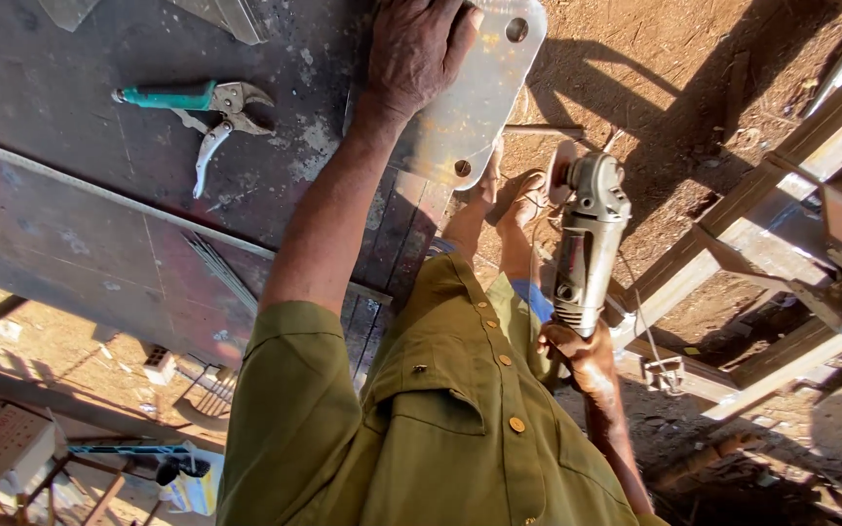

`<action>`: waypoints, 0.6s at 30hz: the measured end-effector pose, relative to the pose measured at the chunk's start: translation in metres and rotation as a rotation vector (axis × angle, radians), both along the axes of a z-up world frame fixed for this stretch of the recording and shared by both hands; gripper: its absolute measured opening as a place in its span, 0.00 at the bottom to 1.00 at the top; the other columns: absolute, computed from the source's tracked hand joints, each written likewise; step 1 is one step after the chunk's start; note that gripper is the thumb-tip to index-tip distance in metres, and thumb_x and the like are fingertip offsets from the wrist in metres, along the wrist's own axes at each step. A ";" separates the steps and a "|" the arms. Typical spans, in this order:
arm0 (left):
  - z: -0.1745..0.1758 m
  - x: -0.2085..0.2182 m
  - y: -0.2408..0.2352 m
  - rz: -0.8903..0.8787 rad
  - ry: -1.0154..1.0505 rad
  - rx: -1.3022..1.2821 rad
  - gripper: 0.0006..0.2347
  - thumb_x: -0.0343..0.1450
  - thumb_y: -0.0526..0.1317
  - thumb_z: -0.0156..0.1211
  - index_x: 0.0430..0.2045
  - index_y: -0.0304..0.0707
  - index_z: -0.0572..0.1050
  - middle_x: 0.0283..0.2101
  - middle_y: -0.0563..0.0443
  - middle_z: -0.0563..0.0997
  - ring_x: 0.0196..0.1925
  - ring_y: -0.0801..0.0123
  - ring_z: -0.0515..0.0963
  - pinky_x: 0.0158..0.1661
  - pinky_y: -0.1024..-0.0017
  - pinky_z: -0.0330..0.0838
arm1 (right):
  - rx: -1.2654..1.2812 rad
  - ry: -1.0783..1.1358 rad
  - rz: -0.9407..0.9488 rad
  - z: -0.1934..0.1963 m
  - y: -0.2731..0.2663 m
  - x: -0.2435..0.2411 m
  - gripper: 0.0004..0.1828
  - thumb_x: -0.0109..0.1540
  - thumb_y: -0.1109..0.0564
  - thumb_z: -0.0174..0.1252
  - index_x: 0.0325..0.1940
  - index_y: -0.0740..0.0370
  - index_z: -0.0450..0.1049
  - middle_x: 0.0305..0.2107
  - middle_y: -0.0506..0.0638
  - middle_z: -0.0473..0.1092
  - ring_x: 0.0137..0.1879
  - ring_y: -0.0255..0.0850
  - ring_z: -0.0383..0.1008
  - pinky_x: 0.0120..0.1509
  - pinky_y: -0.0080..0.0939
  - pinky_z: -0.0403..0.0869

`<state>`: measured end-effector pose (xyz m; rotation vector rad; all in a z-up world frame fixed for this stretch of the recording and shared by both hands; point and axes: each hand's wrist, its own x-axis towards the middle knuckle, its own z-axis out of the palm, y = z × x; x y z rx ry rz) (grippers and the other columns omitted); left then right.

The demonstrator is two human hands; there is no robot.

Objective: Grinding the edges of metal plates using an angle grinder on a workbench.

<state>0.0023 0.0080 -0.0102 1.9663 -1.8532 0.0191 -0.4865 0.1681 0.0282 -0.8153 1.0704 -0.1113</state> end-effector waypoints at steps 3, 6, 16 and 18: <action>0.003 -0.019 0.009 0.019 0.015 0.117 0.20 0.77 0.58 0.50 0.50 0.42 0.71 0.53 0.41 0.68 0.55 0.44 0.67 0.55 0.49 0.61 | 0.028 0.251 -0.052 0.033 -0.010 0.010 0.07 0.62 0.63 0.62 0.40 0.72 0.77 0.30 0.62 0.80 0.28 0.48 0.84 0.31 0.43 0.85; 0.024 -0.062 0.017 0.027 -0.029 0.405 0.38 0.69 0.66 0.69 0.70 0.48 0.63 0.72 0.39 0.59 0.75 0.41 0.58 0.73 0.40 0.52 | 0.099 0.400 -0.159 0.047 -0.004 0.003 0.07 0.60 0.63 0.62 0.38 0.73 0.76 0.29 0.63 0.78 0.30 0.51 0.81 0.38 0.52 0.84; 0.030 -0.079 0.022 -0.015 -0.056 0.345 0.38 0.62 0.44 0.87 0.66 0.43 0.67 0.76 0.41 0.48 0.79 0.42 0.51 0.72 0.35 0.59 | 0.086 0.394 -0.277 0.042 0.029 -0.014 0.10 0.59 0.59 0.61 0.28 0.70 0.78 0.20 0.58 0.75 0.22 0.43 0.73 0.27 0.42 0.72; -0.001 -0.085 0.033 -0.119 -0.070 0.291 0.37 0.63 0.40 0.80 0.69 0.47 0.67 0.77 0.42 0.45 0.80 0.45 0.47 0.74 0.36 0.52 | 0.031 0.276 -0.287 0.031 0.036 -0.022 0.08 0.61 0.62 0.60 0.30 0.70 0.77 0.21 0.60 0.76 0.20 0.43 0.74 0.22 0.40 0.74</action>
